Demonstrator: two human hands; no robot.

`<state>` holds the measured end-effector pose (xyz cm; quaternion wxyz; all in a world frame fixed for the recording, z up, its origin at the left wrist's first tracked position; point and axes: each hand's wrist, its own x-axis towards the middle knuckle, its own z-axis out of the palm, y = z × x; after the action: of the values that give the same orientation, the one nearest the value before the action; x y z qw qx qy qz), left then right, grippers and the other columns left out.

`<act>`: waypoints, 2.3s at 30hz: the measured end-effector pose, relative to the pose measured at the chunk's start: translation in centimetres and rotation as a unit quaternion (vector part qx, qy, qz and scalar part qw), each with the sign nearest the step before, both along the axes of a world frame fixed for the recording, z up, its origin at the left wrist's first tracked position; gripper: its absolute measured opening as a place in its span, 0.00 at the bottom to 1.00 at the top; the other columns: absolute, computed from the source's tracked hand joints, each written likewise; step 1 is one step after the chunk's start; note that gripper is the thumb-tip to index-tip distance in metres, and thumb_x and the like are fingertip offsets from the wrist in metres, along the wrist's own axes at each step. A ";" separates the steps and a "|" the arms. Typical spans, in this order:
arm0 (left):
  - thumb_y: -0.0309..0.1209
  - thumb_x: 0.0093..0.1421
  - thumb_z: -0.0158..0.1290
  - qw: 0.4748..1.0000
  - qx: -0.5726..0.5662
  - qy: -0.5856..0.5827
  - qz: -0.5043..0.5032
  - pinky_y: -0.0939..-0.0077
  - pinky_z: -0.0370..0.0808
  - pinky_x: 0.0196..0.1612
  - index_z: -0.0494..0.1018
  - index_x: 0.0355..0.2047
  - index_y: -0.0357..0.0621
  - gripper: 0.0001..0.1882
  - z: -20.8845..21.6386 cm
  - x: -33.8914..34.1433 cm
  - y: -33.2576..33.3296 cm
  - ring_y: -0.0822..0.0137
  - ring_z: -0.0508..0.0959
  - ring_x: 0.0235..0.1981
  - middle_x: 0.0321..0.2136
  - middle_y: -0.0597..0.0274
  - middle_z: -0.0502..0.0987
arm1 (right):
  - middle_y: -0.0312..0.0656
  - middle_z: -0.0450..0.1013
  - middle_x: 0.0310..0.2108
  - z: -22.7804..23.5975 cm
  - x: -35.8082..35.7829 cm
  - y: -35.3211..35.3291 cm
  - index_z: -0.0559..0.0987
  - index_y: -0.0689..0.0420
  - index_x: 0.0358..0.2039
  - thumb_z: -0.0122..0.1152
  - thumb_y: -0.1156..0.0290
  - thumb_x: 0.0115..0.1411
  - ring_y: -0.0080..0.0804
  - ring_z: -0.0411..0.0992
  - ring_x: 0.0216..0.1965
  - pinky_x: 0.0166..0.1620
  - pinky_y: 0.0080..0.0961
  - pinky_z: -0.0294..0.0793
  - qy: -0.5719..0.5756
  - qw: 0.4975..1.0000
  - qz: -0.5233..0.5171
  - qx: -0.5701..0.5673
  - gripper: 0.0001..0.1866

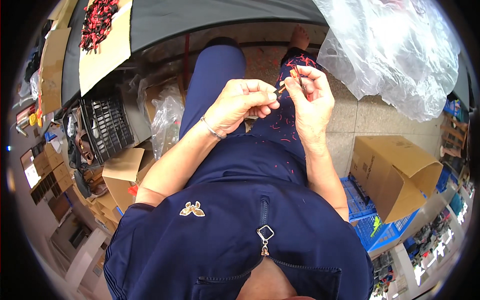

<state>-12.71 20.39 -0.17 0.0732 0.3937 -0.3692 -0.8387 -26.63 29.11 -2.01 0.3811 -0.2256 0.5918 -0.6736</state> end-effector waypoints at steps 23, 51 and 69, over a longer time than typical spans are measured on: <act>0.28 0.56 0.55 0.996 -0.048 0.006 0.069 0.88 0.71 0.30 0.75 0.33 0.39 0.06 0.0 -0.5 0.1 0.81 0.72 0.24 0.25 0.65 0.77 | 0.39 0.74 0.23 -0.3 0.1 1.6 0.78 0.59 0.27 0.71 0.73 0.46 0.28 0.70 0.22 0.27 0.23 0.70 0.372 0.926 -0.018 0.055 0.10; 0.31 0.52 0.56 0.525 -0.826 -0.195 0.067 0.68 0.75 0.37 0.78 0.33 0.45 0.08 -0.2 -4.8 -23.1 0.57 0.78 0.31 0.31 0.57 0.78 | 0.35 0.75 0.26 -1.8 -1.1 0.0 0.76 0.63 0.34 0.66 0.76 0.53 0.16 0.69 0.27 0.32 0.14 0.70 0.190 0.978 -0.002 0.092 0.09; 0.33 0.59 0.54 0.968 -0.215 0.008 0.129 0.89 0.70 0.27 0.75 0.33 0.42 0.07 2.9 -0.6 -14.0 0.82 0.73 0.21 0.26 0.66 0.78 | 0.36 0.75 0.28 0.7 -1.2 -1.7 0.75 0.64 0.35 0.62 0.79 0.55 0.15 0.70 0.28 0.33 0.11 0.69 0.150 0.988 -0.020 0.036 0.07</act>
<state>-13.30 6.40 2.70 0.2667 0.4062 -0.4864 -0.7262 -27.82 27.39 -1.26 0.2823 -0.2984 0.6704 -0.6179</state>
